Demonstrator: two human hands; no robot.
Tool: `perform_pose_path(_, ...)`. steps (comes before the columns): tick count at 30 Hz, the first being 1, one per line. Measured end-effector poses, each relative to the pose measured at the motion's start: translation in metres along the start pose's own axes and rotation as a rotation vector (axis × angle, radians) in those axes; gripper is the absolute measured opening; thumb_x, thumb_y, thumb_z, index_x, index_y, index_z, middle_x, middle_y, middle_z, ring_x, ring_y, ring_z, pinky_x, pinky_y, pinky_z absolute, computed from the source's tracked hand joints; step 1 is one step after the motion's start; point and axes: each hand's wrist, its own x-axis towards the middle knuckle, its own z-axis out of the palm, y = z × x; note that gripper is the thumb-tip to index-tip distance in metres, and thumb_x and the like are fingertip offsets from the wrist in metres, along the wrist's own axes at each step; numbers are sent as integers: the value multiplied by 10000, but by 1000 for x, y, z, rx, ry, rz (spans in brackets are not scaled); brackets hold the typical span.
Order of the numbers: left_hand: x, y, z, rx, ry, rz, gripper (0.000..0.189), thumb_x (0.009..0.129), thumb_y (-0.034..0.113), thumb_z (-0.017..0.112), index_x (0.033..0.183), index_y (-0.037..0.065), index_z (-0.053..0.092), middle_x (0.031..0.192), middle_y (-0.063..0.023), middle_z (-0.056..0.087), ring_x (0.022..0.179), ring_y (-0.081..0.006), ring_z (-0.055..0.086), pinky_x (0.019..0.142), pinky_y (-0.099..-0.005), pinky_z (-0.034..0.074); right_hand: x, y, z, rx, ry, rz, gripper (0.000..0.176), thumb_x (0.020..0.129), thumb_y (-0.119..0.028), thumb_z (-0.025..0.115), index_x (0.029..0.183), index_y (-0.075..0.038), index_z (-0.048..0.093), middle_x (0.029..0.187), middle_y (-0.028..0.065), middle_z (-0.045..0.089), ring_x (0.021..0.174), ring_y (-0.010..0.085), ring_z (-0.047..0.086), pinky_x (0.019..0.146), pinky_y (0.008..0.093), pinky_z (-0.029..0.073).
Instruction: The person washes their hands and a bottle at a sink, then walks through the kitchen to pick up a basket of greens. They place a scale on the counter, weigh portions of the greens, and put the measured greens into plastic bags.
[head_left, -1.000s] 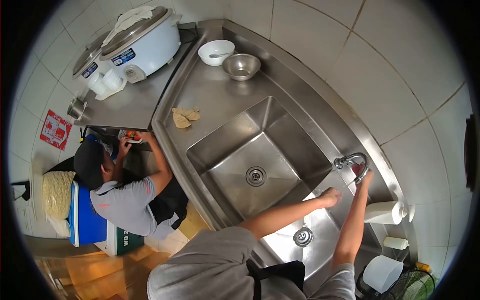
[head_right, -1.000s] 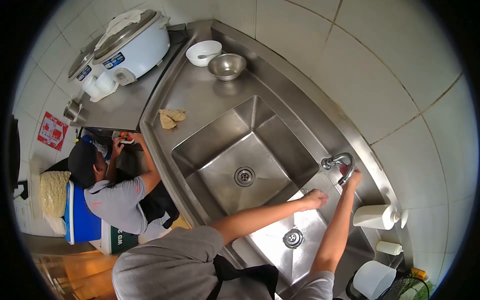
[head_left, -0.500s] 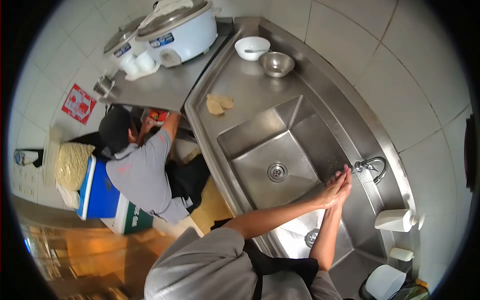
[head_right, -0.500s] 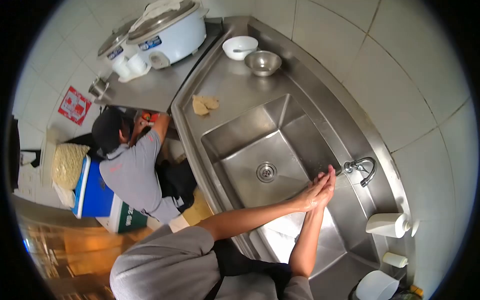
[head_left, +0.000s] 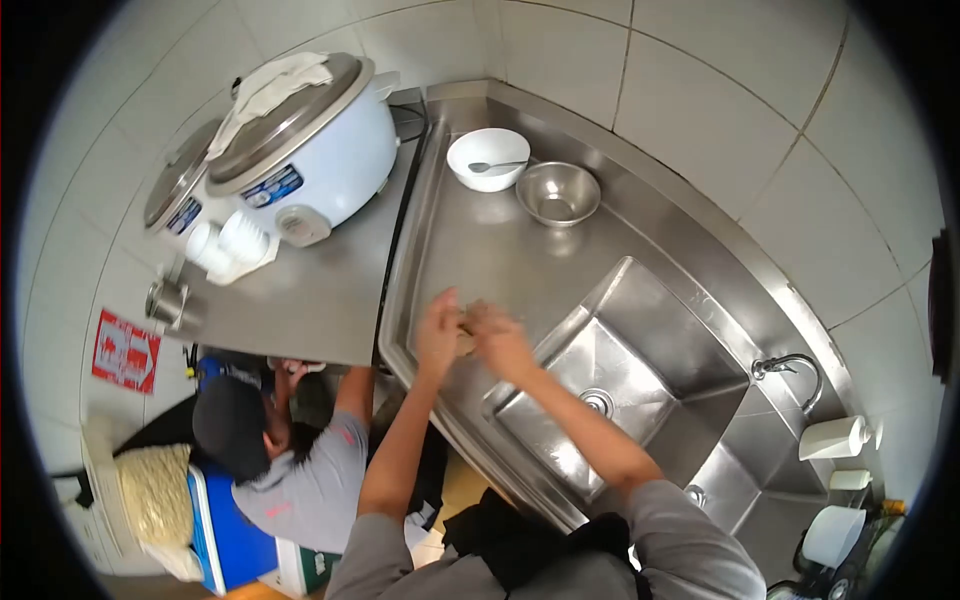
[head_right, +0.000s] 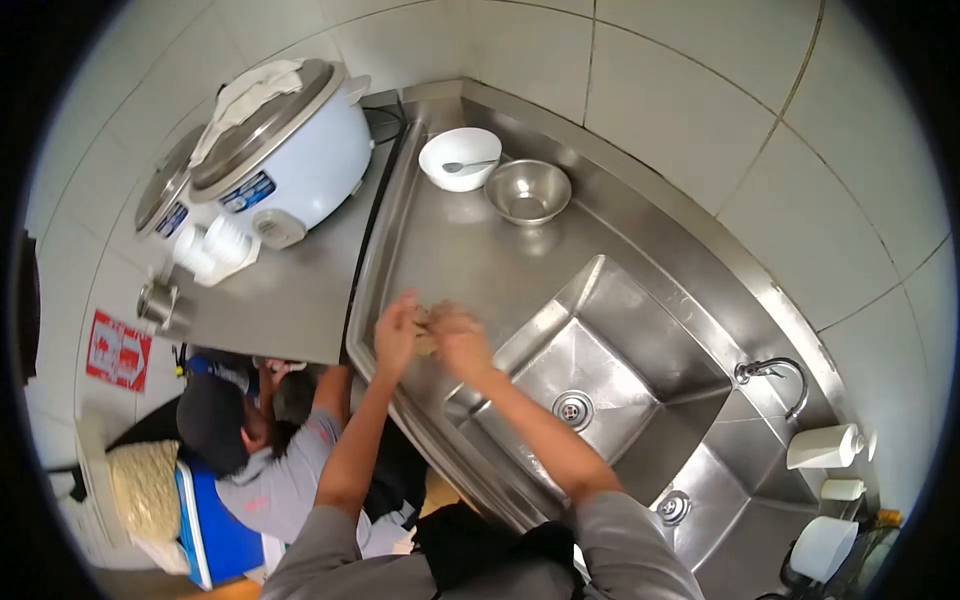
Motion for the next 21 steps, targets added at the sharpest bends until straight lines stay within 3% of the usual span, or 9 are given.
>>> perform_pose_path(3,20,-23,-21,-58,61,-166,260,892,184,451,1068,25,558,1052,-126,586,944,-198,546,807,-290,428,34,-12,58,-236,53,-137,303,769,-154,487,1051,-60,546,1014,108,575,934,262,533,900,474,313)
perform_pose_path(5,34,-47,-19,-90,41,-175,251,905,180,435,1067,36,560,1083,-96,577,913,-128,532,786,-256,424,51,23,64,-57,-329,213,375,812,-210,439,1142,-36,478,1125,135,508,1000,278,488,913,496,288)
perform_pose_path(7,46,-58,-1,74,-24,16,260,896,182,455,1075,19,550,1067,-112,576,888,-152,561,762,-258,441,42,92,44,-492,-59,318,408,829,-241,416,1167,-17,454,1184,142,449,1038,302,446,912,488,295)
perform_pose_path(10,77,-62,41,219,-27,274,293,893,218,464,1085,10,540,1039,-132,576,813,-167,597,724,-261,459,22,180,-61,-743,-214,829,361,857,-251,398,1103,-17,521,1172,144,476,1032,314,470,923,429,318)
perform_pose_path(11,89,-56,54,206,-29,282,293,893,218,464,1085,10,540,1039,-132,576,813,-167,597,724,-261,459,7,206,-99,-833,-255,747,325,863,-254,414,1005,-16,584,1101,142,536,981,316,520,890,421,360)
perform_pose_path(12,103,-49,68,93,-157,108,322,886,254,472,1075,1,537,1005,-133,585,768,-174,605,725,-268,461,-24,253,-111,-482,265,699,275,857,-224,440,957,-30,607,1028,155,574,942,318,549,851,417,398)
perform_pose_path(15,147,-27,114,56,-328,-245,426,838,409,481,954,7,563,876,-180,613,882,-269,594,824,-337,433,-25,208,-160,-540,280,819,204,845,-136,463,960,-47,606,993,170,578,935,307,549,799,395,436)
perform_pose_path(17,175,-12,139,39,-341,-362,431,827,419,481,893,-1,554,797,-173,612,793,-258,609,764,-333,457,-20,192,-145,-39,518,516,180,807,-56,494,949,-39,603,926,167,586,881,301,551,755,376,449)
perform_pose_path(21,204,-36,187,48,-351,-445,359,801,340,489,765,-17,515,632,-145,593,548,-221,608,548,-327,489,-5,111,-50,-243,-142,229,237,661,-70,562,889,-39,621,1031,130,567,1021,276,501,892,405,385)
